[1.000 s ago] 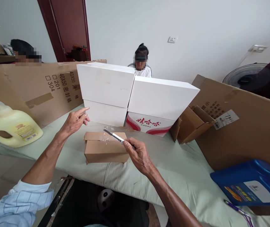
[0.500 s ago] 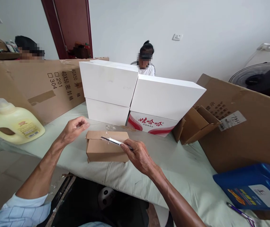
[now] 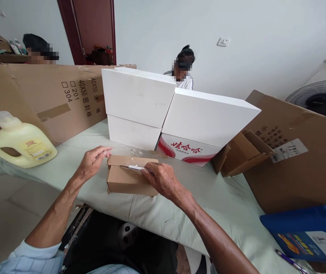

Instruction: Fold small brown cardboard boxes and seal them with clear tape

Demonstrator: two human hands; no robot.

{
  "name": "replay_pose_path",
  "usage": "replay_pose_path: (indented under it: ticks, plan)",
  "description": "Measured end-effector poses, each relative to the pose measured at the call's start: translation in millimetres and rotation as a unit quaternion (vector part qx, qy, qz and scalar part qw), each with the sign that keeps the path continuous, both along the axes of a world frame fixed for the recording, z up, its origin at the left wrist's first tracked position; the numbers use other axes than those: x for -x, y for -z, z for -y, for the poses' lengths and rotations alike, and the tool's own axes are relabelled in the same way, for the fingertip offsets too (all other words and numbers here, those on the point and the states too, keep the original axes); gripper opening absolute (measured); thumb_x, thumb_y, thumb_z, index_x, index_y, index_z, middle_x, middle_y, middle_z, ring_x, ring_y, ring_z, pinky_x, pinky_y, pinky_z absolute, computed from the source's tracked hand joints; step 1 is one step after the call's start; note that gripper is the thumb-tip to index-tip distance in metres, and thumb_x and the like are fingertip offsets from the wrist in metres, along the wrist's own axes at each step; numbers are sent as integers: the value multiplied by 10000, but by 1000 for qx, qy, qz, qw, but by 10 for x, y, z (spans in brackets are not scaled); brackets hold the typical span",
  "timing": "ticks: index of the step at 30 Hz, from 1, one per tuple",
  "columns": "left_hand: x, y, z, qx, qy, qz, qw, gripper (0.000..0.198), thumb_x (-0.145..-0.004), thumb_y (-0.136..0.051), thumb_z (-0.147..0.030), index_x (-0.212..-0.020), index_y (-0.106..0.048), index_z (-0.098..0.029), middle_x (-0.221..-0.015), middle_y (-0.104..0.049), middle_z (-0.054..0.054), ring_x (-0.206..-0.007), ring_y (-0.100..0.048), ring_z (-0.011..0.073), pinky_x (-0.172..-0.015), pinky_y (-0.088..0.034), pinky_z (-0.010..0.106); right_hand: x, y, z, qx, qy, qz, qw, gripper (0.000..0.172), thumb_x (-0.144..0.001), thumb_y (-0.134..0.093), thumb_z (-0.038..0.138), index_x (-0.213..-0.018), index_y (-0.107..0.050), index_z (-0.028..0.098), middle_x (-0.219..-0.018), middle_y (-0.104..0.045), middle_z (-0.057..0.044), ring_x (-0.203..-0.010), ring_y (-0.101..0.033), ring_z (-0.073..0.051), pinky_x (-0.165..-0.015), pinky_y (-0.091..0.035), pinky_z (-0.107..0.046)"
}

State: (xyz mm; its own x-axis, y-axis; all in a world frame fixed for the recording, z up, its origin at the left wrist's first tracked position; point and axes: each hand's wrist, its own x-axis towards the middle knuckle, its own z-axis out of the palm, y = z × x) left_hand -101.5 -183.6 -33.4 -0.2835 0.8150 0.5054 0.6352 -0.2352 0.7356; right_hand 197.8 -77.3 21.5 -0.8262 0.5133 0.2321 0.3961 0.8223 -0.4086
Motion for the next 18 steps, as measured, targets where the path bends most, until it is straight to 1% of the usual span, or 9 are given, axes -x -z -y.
replay_pose_path:
  ticks: [2, 4, 6, 8, 9, 12, 14, 16, 18]
  plan:
    - [83, -55, -106, -15, -14, -10, 1000, 412, -1097, -472, -383, -1254, -777, -155, -770, -726, 31, -780, -745, 209, -801, -601, 328, -13, 10, 8, 10, -5, 2, 1000, 407, -1147, -461, 418, -802, -561, 225, -757, -576, 1, -684, -447, -153, -670, -276, -326]
    - [160, -130, -255, -38, -23, -42, 998, 423, -1104, -462, -344, -1320, -772, -153, -774, -741, 34, -759, -741, 205, -799, -618, 335, -24, 13, 18, 20, -4, 0, 1000, 424, -1154, -451, 438, -797, -537, 225, -761, -577, 2, -691, -454, -152, -681, -291, -323]
    - [231, -208, -430, -49, -20, -105, 993, 457, -1080, -435, -223, -1414, -742, -177, -1114, -817, 110, -1025, -775, 237, -931, -628, 374, -31, 8, 23, 23, 0, -7, 1000, 424, -1156, -453, 448, -805, -535, 224, -768, -584, 2, -693, -458, -151, -689, -302, -319]
    - [297, -264, -596, -21, -11, -176, 984, 549, -1017, -436, -107, -1479, -708, -228, -1512, -704, 129, -1358, -681, 269, -1095, -581, 421, -38, -1, 24, 20, 1, -15, 1000, 413, -1156, -460, 450, -822, -552, 224, -775, -593, 0, -694, -466, -151, -692, -310, -316]
    - [328, -277, -662, -1, -11, -207, 978, 561, -995, -454, -87, -1466, -717, -245, -1582, -663, 118, -1417, -646, 278, -1128, -562, 433, -45, -6, 25, 17, 1, -17, 1000, 409, -1157, -461, 450, -830, -560, 224, -774, -595, 0, -695, -472, -152, -691, -312, -315]
    - [399, -259, -758, 35, -37, -230, 972, 349, -1028, -530, -198, -1216, -821, -230, -1218, -832, 124, -1132, -764, 298, -1016, -596, 432, -70, -14, 33, 12, 0, -20, 1000, 402, -1160, -461, 445, -845, -577, 224, -769, -599, -1, -704, -495, -156, -691, -318, -312]
    - [415, -220, -745, 36, -56, -219, 973, 338, -1069, -511, -290, -1128, -832, -203, -937, -826, 115, -912, -767, 291, -914, -606, 423, -85, -15, 40, 11, 0, -18, 1000, 399, -1161, -463, 441, -848, -583, 224, -772, -605, -3, -713, -509, -157, -695, -324, -310]
    - [407, -187, -704, 32, -59, -213, 975, 398, -1078, -449, -260, -1217, -814, -184, -978, -819, 124, -911, -763, 277, -883, -603, 396, -89, -11, 43, 12, 0, -18, 1000, 394, -1161, -467, 440, -856, -591, 223, -781, -616, -5, -722, -522, -158, -698, -328, -307]
    - [388, -176, -673, 30, -38, -208, 977, 486, -1035, -414, -152, -1370, -763, -191, -1206, -810, 132, -1034, -769, 246, -895, -603, 346, -82, -5, 42, 14, 0, -19, 1000, 395, -1161, -468, 441, -860, -596, 222, -785, -623, -5, -721, -524, -156, -697, -328, -306]
